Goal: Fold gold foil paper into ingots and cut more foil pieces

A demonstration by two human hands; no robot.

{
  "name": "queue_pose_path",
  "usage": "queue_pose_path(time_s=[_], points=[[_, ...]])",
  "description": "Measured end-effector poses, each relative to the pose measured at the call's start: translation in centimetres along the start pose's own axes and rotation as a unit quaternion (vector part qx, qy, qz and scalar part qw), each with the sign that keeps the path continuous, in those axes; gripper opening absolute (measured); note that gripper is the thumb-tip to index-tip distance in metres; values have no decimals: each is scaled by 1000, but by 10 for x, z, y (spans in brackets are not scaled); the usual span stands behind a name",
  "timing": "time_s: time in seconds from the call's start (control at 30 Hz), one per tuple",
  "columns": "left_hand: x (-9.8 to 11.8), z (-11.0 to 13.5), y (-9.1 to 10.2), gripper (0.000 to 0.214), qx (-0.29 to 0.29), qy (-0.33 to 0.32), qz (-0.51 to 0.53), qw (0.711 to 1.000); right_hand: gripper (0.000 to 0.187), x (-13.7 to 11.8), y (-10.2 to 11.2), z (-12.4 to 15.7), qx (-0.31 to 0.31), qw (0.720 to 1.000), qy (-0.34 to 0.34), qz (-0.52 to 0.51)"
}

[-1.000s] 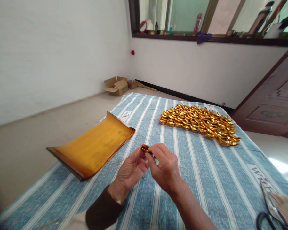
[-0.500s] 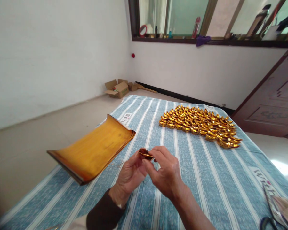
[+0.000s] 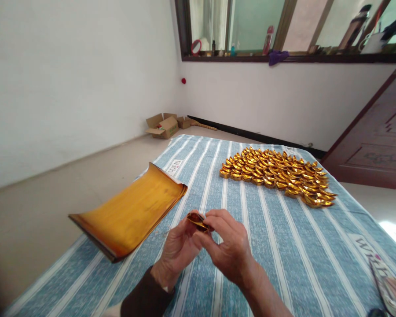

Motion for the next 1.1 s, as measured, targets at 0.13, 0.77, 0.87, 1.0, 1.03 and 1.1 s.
queue_pose_path(time_s=[0.13, 0.77, 0.87, 1.0, 1.03, 1.1], points=[[0, 2, 8, 23, 28, -2, 4, 1000, 2, -1, -1, 2, -13, 999, 21, 34], [-4, 6, 17, 32, 74, 18, -21, 997, 5, -20, 1, 7, 22, 983, 123, 136], [-2, 6, 16, 31, 70, 13, -22, 997, 4, -19, 2, 8, 31, 981, 126, 147], [0, 6, 10, 27, 54, 3, -31, 998, 5, -16, 4, 8, 43, 979, 119, 161], [0, 6, 9, 27, 51, 3, -34, 998, 6, -15, 5, 9, 47, 978, 119, 166], [1, 6, 8, 26, 45, 1, -38, 998, 7, -13, 7, 9, 52, 976, 119, 172]])
Point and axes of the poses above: each hand's wrist, its own z-axis away from the middle knuckle, its own y-axis out of the back of the hand, x = y × z, the point moved 9 cm from there along -z, towards the middle knuckle, and after that the axes turned 7 degrees about -z, right-handed, at the moved point
